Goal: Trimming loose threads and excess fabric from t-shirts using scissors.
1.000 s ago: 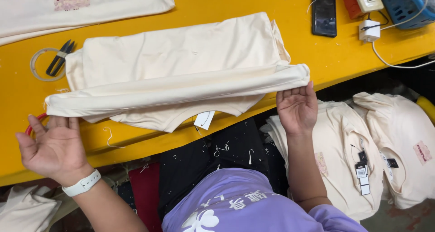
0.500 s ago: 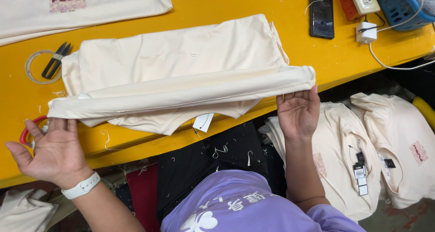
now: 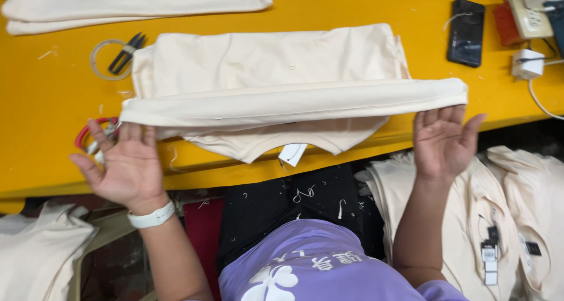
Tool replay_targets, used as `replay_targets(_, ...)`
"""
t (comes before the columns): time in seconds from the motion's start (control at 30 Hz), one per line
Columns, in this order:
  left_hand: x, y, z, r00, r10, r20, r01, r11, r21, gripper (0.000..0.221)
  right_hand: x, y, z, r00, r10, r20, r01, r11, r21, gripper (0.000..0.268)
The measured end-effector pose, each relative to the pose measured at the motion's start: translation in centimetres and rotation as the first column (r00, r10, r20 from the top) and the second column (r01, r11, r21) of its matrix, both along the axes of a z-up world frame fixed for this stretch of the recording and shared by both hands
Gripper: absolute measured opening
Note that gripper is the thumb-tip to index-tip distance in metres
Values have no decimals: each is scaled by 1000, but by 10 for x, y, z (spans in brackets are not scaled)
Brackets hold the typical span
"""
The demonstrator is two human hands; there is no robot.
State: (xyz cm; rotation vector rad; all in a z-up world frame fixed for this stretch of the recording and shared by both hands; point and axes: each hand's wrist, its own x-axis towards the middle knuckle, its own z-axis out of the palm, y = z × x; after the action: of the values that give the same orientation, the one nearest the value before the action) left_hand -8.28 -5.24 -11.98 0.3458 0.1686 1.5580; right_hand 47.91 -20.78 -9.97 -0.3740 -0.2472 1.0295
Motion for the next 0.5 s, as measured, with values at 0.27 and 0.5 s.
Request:
replay_targets(0.27,44,-27,27,998,-11,56,9,1000,27,67,33,27,23,989,-135,-59,128,985,-116,70)
replay_targets(0.5,74,-39,26,997,-70,21,66,989,132,66,80,63,-3,959,-254,-126,230,957,-175,52)
